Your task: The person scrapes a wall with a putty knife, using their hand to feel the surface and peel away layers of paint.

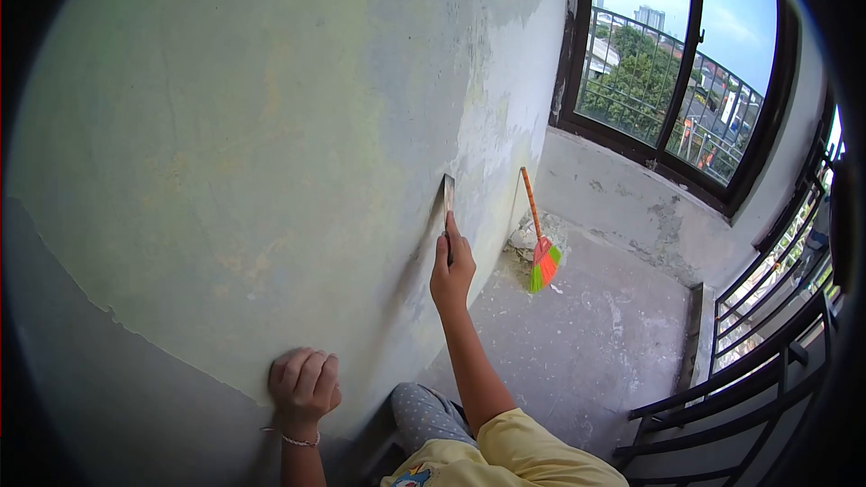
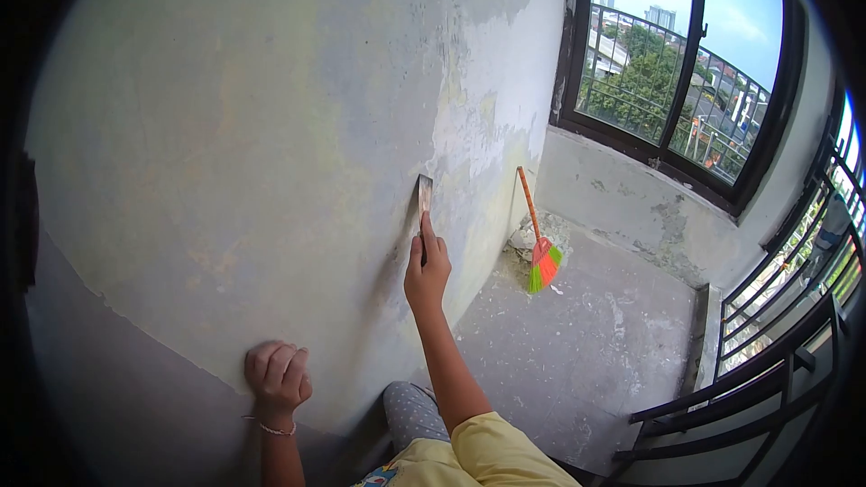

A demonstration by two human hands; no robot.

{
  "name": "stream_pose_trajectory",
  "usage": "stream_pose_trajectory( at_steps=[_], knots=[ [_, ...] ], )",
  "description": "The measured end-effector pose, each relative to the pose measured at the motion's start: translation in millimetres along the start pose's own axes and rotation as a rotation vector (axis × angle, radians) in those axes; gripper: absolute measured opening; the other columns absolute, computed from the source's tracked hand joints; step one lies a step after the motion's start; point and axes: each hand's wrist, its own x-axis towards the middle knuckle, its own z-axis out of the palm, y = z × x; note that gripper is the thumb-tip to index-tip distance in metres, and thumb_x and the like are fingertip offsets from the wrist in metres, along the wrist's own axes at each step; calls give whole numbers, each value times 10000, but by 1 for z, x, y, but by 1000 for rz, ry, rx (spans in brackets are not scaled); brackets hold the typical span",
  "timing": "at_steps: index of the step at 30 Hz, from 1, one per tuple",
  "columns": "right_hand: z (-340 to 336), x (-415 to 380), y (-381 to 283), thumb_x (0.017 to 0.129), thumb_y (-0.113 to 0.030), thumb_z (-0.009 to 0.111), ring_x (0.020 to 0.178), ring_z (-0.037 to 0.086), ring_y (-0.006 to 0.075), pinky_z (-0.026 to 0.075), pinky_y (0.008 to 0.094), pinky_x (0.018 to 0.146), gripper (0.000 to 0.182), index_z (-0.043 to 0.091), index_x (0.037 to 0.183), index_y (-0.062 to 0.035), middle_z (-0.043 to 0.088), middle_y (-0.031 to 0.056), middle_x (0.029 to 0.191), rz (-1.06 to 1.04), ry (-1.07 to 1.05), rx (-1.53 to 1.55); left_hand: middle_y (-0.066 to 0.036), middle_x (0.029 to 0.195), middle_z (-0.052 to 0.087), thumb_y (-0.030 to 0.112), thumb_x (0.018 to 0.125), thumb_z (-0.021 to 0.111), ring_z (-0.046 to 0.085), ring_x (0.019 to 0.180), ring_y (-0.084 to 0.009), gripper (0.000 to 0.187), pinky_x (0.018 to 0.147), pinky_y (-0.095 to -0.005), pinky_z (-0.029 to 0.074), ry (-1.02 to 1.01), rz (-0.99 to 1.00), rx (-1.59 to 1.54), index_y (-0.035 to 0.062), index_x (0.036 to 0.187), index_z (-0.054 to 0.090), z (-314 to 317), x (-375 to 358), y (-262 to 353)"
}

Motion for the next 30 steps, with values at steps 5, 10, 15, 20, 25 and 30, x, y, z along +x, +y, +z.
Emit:
stream_pose_trajectory(
  at_steps=[5, 10, 15, 20, 25, 30],
  knots=[
    [-13, -12, 5, 993, -91, 554, 667, 466, 157, 422, 280, 649, 424, 560, 1414, -140, 507, 61, 760, -1, 10, 15, -34, 886, 640, 134, 769, 541, 620, 878, -215, 170, 755, -384, 445, -101, 24, 109, 81, 854, 678, -2, 12, 12],
    [-28, -93, 14, 938, -20, 587, 638, 445, 136, 402, 255, 629, 465, 593, 1387, -139, 479, 51, 711, -17, -126, 1, -33, 809, 634, 133, 773, 525, 606, 782, -211, 177, 731, -379, 426, -76, 27, 98, 79, 839, 681, 1, 11, 10],
    [-27, -49, 7, 961, -45, 573, 640, 446, 148, 413, 262, 641, 449, 564, 1405, -116, 490, 67, 715, 49, -156, -42, -23, 785, 630, 142, 782, 515, 595, 751, -196, 174, 698, -371, 402, -86, 28, 126, 80, 800, 677, 3, 11, 11],
    [-33, -51, 23, 982, -81, 567, 659, 468, 150, 426, 267, 657, 426, 559, 1406, -116, 515, 82, 717, -16, -171, -39, -13, 770, 627, 173, 814, 502, 591, 730, -179, 191, 679, -355, 393, -86, 22, 158, 93, 809, 675, 4, 13, 12],
    [-17, -98, 2, 971, -89, 588, 687, 556, 179, 483, 282, 732, 446, 556, 1413, -141, 641, 148, 809, 47, -96, 10, -2, 765, 628, 210, 856, 482, 590, 718, -163, 221, 670, -344, 392, -67, 14, 223, 104, 821, 673, 9, 14, 13],
    [-34, -40, -8, 1010, -158, 548, 792, 485, 92, 449, 247, 785, 383, 570, 1388, -102, 659, 98, 866, 377, -152, 85, -9, 760, 616, 128, 772, 522, 573, 710, -187, 160, 672, -362, 369, -92, 29, 150, 87, 820, 669, 4, 15, 13]
  ],
)
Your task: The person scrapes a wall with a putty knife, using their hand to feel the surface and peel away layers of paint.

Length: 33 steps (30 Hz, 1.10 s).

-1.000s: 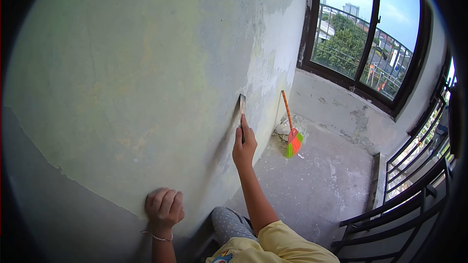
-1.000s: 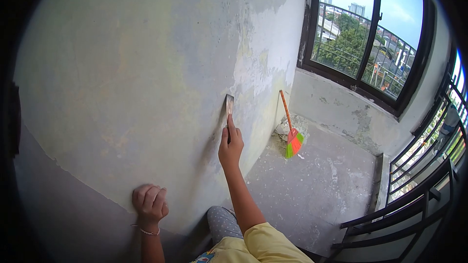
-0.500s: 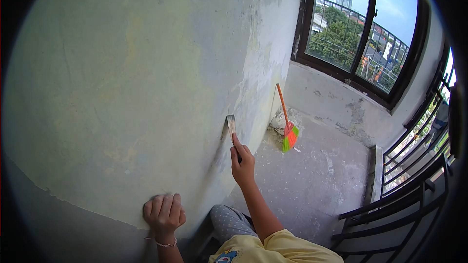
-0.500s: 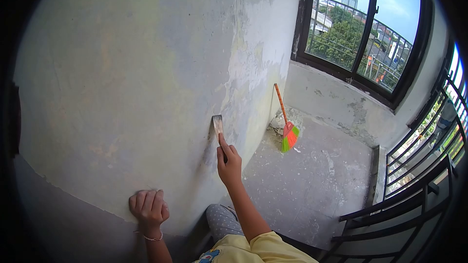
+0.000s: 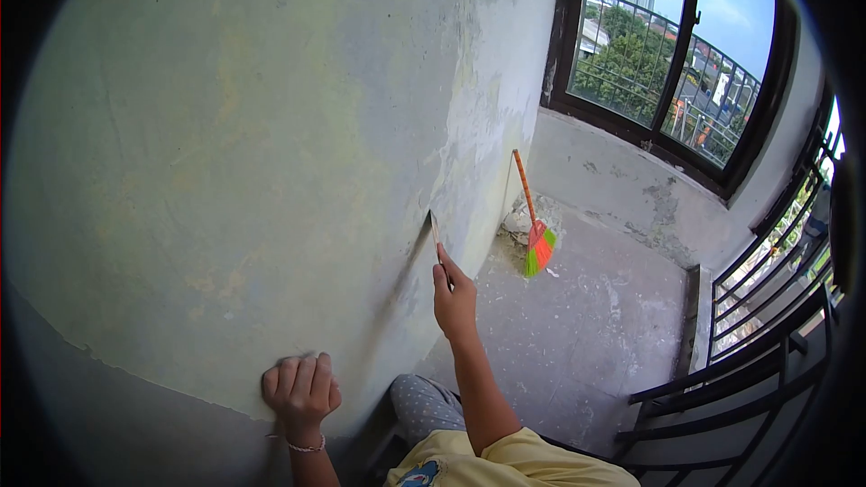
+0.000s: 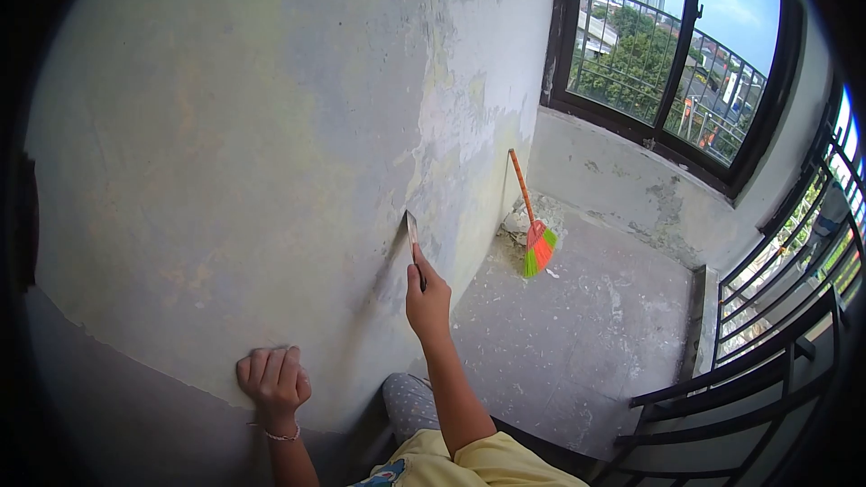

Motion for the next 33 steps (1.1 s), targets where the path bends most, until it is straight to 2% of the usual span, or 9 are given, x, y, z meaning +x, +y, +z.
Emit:
stream_pose_trajectory(
  at_steps=[5, 10, 12, 18, 22, 24, 28, 30, 33],
  knots=[
    [-12, -31, -17, 995, -157, 559, 747, 473, 90, 447, 241, 756, 398, 570, 1389, -100, 599, 60, 795, 63, -130, -111, -6, 759, 622, 128, 775, 523, 574, 709, -186, 161, 674, -360, 370, 13, -12, 22, 87, 821, 672, 2, -1, 1],
    [-1, -4, -27, 994, -168, 548, 694, 433, 79, 422, 237, 666, 401, 570, 1390, -108, 543, 42, 737, 110, -23, -52, -9, 759, 624, 131, 780, 525, 576, 708, -185, 161, 678, -361, 373, -7, -15, 22, 86, 821, 674, 1, -2, 2],
    [8, 1, -31, 1002, -174, 526, 612, 494, 179, 460, 332, 655, 388, 574, 1382, -108, 608, 157, 721, 113, 14, -121, -10, 756, 620, 133, 780, 529, 577, 710, -186, 157, 682, -361, 374, 8, 9, 10, 85, 820, 673, 3, -3, -1],
    [12, -25, -1, 1006, -176, 507, 632, 531, 207, 475, 332, 684, 398, 561, 1391, -97, 625, 176, 750, -151, 29, -125, -10, 746, 611, 139, 788, 521, 568, 701, -188, 158, 680, -363, 373, 10, 6, 8, 85, 812, 667, 1, -1, -1],
    [8, 33, -14, 1002, -181, 492, 607, 495, 200, 445, 350, 644, 411, 554, 1391, -64, 591, 161, 691, 69, 61, -139, -10, 738, 607, 143, 788, 513, 563, 694, -188, 162, 674, -362, 371, 20, 13, 10, 86, 805, 664, 1, -3, -2],
    [12, 49, -13, 1002, -166, 521, 622, 395, 97, 389, 269, 596, 400, 559, 1391, -80, 492, 36, 679, 156, 78, -30, -11, 731, 604, 142, 784, 514, 562, 689, -188, 158, 670, -361, 371, 16, 32, -18, 87, 801, 661, 3, -5, -5],
    [5, -11, -4, 1000, -164, 527, 643, 403, 78, 389, 252, 605, 416, 545, 1412, -114, 478, 9, 673, 10, -53, -142, -13, 746, 610, 203, 860, 474, 573, 684, -173, 222, 657, -348, 380, 34, 21, 12, 101, 801, 662, 5, -3, -4],
    [5, -9, -1, 996, -170, 539, 657, 412, 75, 395, 254, 611, 422, 544, 1415, -127, 483, 16, 681, -18, -39, -137, -15, 750, 616, 202, 855, 479, 573, 679, -178, 218, 653, -351, 379, 20, 9, 15, 98, 796, 661, 3, -5, -2],
    [2, 10, -20, 994, -176, 526, 617, 486, 179, 463, 307, 663, 400, 568, 1385, -103, 627, 154, 741, 139, -55, -41, -19, 730, 604, 139, 783, 518, 552, 674, -194, 152, 660, -362, 368, 34, 24, -18, 80, 799, 657, 3, -4, -3]
  ],
)
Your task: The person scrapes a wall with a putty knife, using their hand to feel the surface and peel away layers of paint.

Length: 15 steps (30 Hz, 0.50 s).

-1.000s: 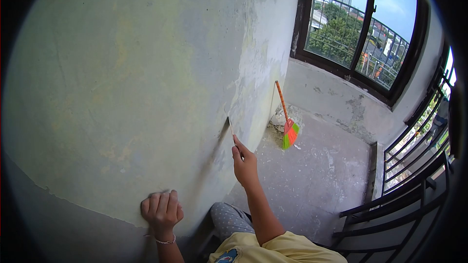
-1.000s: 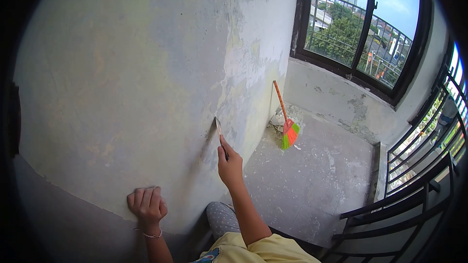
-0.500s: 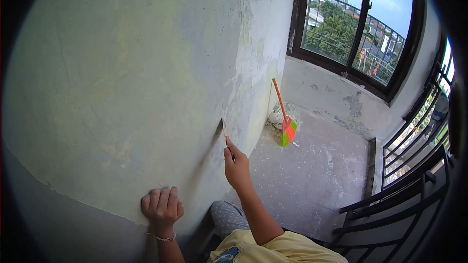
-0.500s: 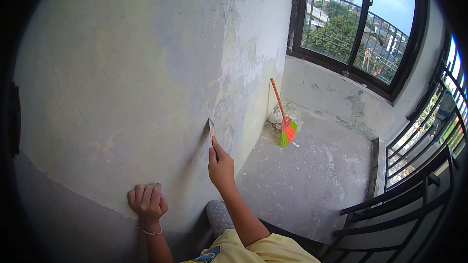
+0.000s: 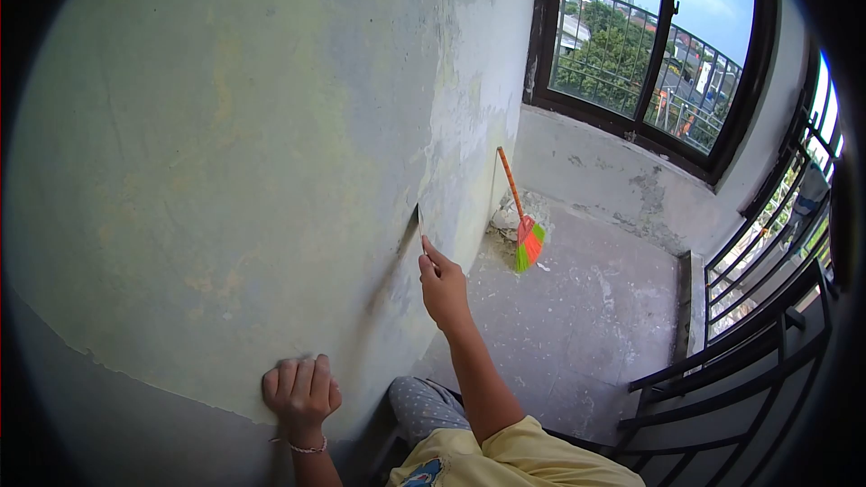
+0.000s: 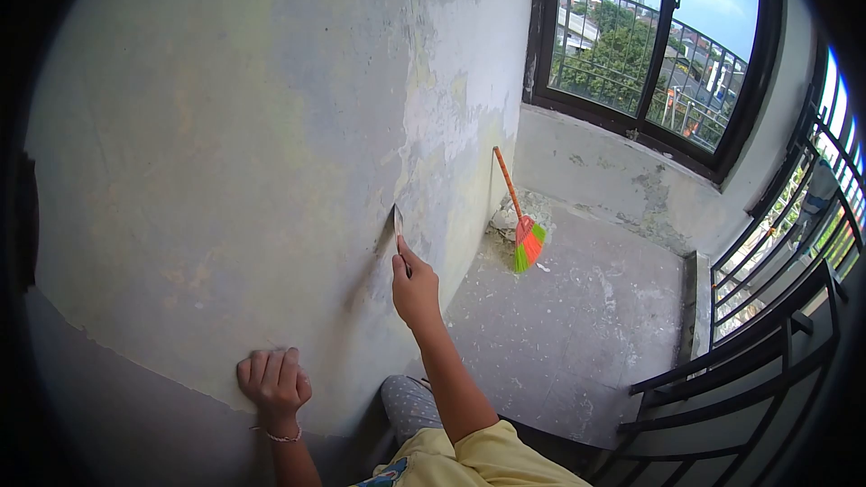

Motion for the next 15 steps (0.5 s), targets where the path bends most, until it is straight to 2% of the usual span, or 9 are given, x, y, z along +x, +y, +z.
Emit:
stream_pose_trajectory(
  at_steps=[2, 5, 7, 9, 11, 12, 13, 15],
  knots=[
    [1, -8, -6, 994, -181, 547, 630, 406, 88, 397, 269, 602, 418, 552, 1409, -134, 476, 34, 649, -17, 20, -72, -20, 729, 601, 136, 782, 519, 549, 672, -196, 151, 660, -363, 369, -5, -10, -11, 78, 800, 657, 0, 3, 0],
    [6, -29, -1, 997, -184, 543, 622, 422, 108, 424, 284, 620, 416, 550, 1409, -131, 506, 49, 641, -24, 15, -85, -23, 724, 594, 132, 781, 521, 544, 672, -198, 149, 660, -364, 369, -17, -8, -20, 75, 801, 657, -3, 0, 2],
    [24, -49, 16, 999, -170, 530, 649, 462, 152, 463, 310, 689, 404, 558, 1400, -124, 600, 99, 732, -322, 127, -100, -23, 721, 589, 130, 781, 522, 543, 673, -199, 148, 661, -364, 369, -10, 15, -16, 74, 802, 657, -2, 2, -1],
    [20, -35, 16, 1000, -161, 524, 821, 691, 275, 503, 340, 804, 406, 549, 1397, -81, 714, 241, 992, -194, 84, -138, -26, 718, 584, 127, 780, 523, 543, 674, -199, 148, 661, -364, 369, -10, 21, -24, 71, 801, 658, -2, 0, -1],
    [11, 16, 12, 1004, -172, 513, 626, 541, 192, 468, 330, 665, 412, 542, 1400, -62, 667, 150, 764, -53, 139, -69, -27, 714, 582, 125, 779, 520, 542, 669, -200, 150, 660, -364, 370, -21, 18, -28, 70, 800, 658, -2, 0, -2],
    [11, 44, 21, 1001, -175, 509, 576, 378, 146, 403, 325, 577, 414, 545, 1394, -50, 528, 80, 645, -28, 135, 65, -28, 710, 581, 123, 779, 518, 541, 664, -200, 152, 659, -364, 370, -30, 19, -31, 69, 798, 659, -3, -1, -2],
    [6, 51, 11, 996, -169, 515, 572, 363, 125, 390, 314, 560, 415, 547, 1392, -51, 492, 61, 638, 22, 119, 63, -28, 710, 581, 123, 779, 518, 541, 664, -200, 152, 659, -364, 370, -30, 23, -26, 69, 798, 659, -4, -2, -3],
    [-3, 40, 8, 996, -173, 513, 608, 485, 157, 452, 319, 636, 410, 557, 1386, -56, 615, 106, 714, 32, 60, 40, -30, 698, 578, 118, 774, 512, 536, 650, -204, 156, 651, -365, 368, -14, 27, -61, 68, 793, 658, -3, -2, -3]
  ],
)
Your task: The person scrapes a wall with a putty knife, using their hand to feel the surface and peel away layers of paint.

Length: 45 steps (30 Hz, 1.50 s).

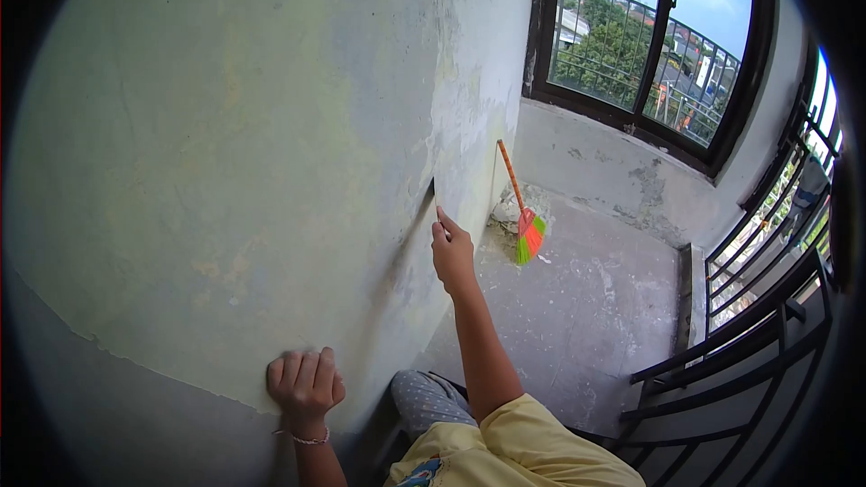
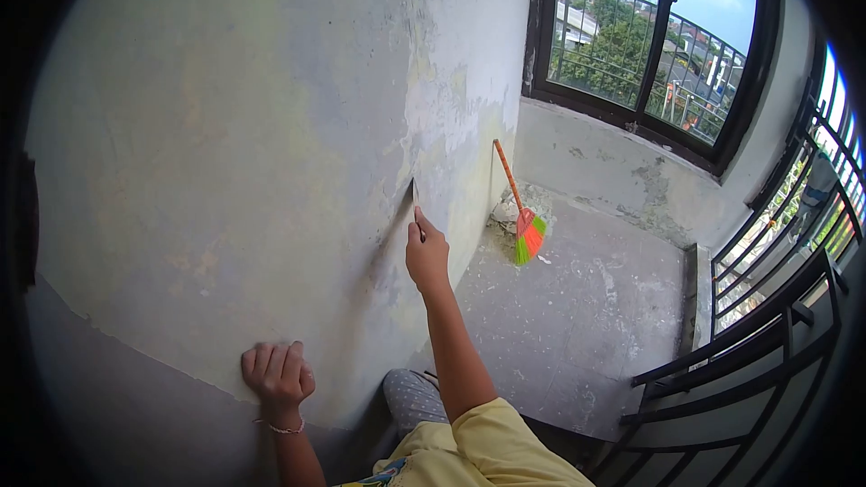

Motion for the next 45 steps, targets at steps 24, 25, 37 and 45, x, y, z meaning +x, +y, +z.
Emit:
stream_pose_trajectory(
  at_steps=[24, 25, 37, 45],
  knots=[
    [-7, 42, -8, 998, -165, 548, 662, 456, 90, 432, 250, 639, 406, 563, 1400, -112, 513, 35, 738, -103, 77, -37, -45, 671, 569, 101, 752, 489, 529, 629, -229, 186, 635, -366, 343, 27, -46, 64, 67, 790, 668, 5, 3, 7],
    [-11, 19, -3, 1000, -168, 545, 662, 456, 92, 433, 253, 640, 404, 562, 1400, -106, 517, 36, 740, -141, 26, -68, -45, 671, 569, 101, 752, 489, 529, 629, -229, 186, 635, -366, 343, 27, -43, 61, 67, 790, 668, 5, 2, 7],
    [-16, 26, -29, 992, -162, 558, 659, 433, 120, 448, 274, 672, 411, 562, 1402, -126, 566, 38, 752, -156, 26, -64, -30, 688, 598, 105, 745, 494, 538, 635, -213, 180, 632, -360, 322, 27, -29, 87, 79, 792, 666, 6, 6, 7],
    [-18, 77, -38, 993, -174, 548, 683, 463, 111, 459, 287, 680, 409, 559, 1393, -90, 678, 98, 871, -202, 63, -97, 0, 682, 592, 192, 872, 445, 544, 634, -168, 267, 630, -345, 326, 30, -29, 151, 96, 771, 673, 9, 5, 6]
  ],
)
